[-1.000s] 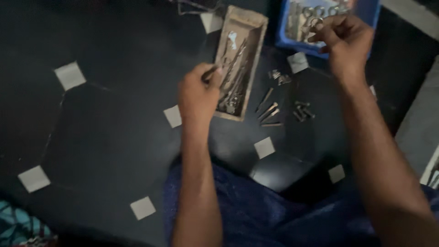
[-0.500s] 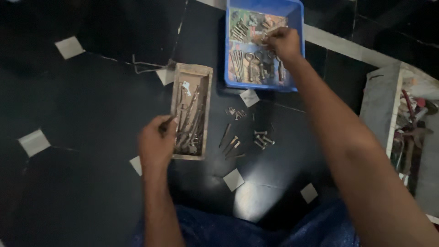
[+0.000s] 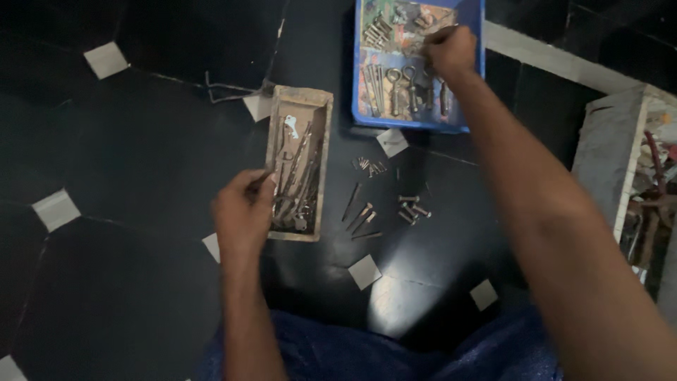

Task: The person sits on the floor and assembles small metal hardware pieces, such as screws and bolts, by hand. They pick up individual components, fit them together, and place the assembled items into a wooden tray.

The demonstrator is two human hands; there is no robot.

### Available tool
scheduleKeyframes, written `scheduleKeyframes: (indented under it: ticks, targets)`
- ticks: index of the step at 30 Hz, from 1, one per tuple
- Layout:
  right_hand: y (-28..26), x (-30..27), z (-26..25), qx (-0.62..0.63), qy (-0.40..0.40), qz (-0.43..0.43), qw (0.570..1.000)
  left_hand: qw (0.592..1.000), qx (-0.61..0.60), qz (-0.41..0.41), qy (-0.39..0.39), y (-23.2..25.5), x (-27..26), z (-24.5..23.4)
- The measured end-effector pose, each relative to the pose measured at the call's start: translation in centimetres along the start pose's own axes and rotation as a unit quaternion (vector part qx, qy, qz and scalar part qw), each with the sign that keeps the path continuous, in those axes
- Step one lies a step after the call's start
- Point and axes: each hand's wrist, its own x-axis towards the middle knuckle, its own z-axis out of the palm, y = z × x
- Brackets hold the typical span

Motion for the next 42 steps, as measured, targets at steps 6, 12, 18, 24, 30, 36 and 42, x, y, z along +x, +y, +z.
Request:
scheduleKeyframes:
  ticks: [6, 12, 18, 24, 30, 36, 42]
  targets:
    - [-5.3, -5.1, -2.2, 0.059, -0.018, -0.122, 0.991, 0.997, 0.046, 0.06, 0.02, 0.1, 0.1, 0.0]
    - [-13.5, -18.4, -3.0, 0.125, -0.133, -0.217, 0.959, 0.999, 0.013, 0.023, 0.036, 0.9, -0.4, 0.0]
    - [-20.1, -25.8, -2.2, 0.027, -0.205, -0.265, 0.942, 0.998, 0.013, 0.031, 0.061, 1.4, -0.5, -0.6]
    - [-22.7, -28.3, -0.3, -0.064, -0.235, -0.362, 0.9, 0.998, 0.006, 0.012, 0.065, 1.6, -0.4, -0.7]
    - [-23.7, -29.8, 2.2, -0.151, -0.235, -0.383, 0.881, 0.998, 0.015, -0.041, 0.052, 1.6, -0.4, -0.7]
    - [-24.1, -30.1, 3.0, -0.179, -0.252, -0.384, 0.87, 0.998, -0.016, -0.019, 0.065, 1.5, -0.4, -0.7]
    - [-23.7, -29.5, 2.4, -0.127, -0.233, -0.377, 0.888, 0.997, -0.005, 0.027, 0.073, 1.2, -0.4, -0.7]
